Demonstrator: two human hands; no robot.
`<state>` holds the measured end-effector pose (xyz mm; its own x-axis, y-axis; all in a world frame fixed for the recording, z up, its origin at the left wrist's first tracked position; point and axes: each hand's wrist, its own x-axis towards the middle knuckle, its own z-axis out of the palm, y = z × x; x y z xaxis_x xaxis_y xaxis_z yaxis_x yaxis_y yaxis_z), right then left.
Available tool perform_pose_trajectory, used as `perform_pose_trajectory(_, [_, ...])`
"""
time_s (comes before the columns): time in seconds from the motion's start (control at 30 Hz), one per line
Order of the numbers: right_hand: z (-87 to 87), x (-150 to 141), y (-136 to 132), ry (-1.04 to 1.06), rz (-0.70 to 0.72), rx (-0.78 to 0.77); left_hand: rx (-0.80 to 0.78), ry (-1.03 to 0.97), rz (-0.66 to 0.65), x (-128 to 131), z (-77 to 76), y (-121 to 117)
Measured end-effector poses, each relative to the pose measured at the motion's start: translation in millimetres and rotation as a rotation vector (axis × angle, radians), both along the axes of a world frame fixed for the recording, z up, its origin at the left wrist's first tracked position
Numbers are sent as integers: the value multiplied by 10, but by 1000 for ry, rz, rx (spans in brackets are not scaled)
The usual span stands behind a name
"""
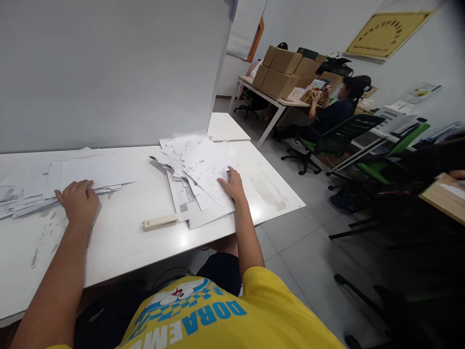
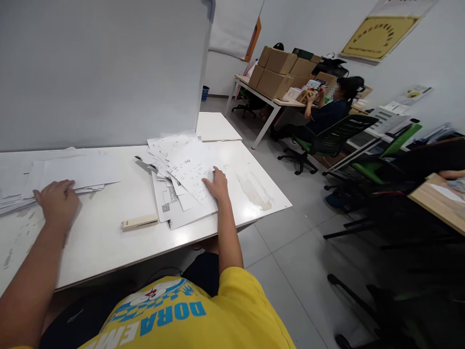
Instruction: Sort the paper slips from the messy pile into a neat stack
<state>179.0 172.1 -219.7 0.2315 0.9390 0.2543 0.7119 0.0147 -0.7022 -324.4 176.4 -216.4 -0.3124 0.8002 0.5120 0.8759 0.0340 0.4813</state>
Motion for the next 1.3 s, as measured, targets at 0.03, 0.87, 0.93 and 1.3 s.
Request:
perform_pose_trajectory(0.03, [-10,-29,-53,-10,-3,18,5,5,-3,-11,-12,-3])
perform_pose_trajectory(0.87, [-573,570,-1783,943,-455,318,-357,-36,-480,2297,507,443])
perform_pose_trajectory(0.93, [-569,544,-1745,967,-465,329,-369,-78,-461,2268,561,426])
perform_pose_trajectory(1.3, [-371,296,-1431,997,-343,172,85,-318,-686,2461,1029,-160])
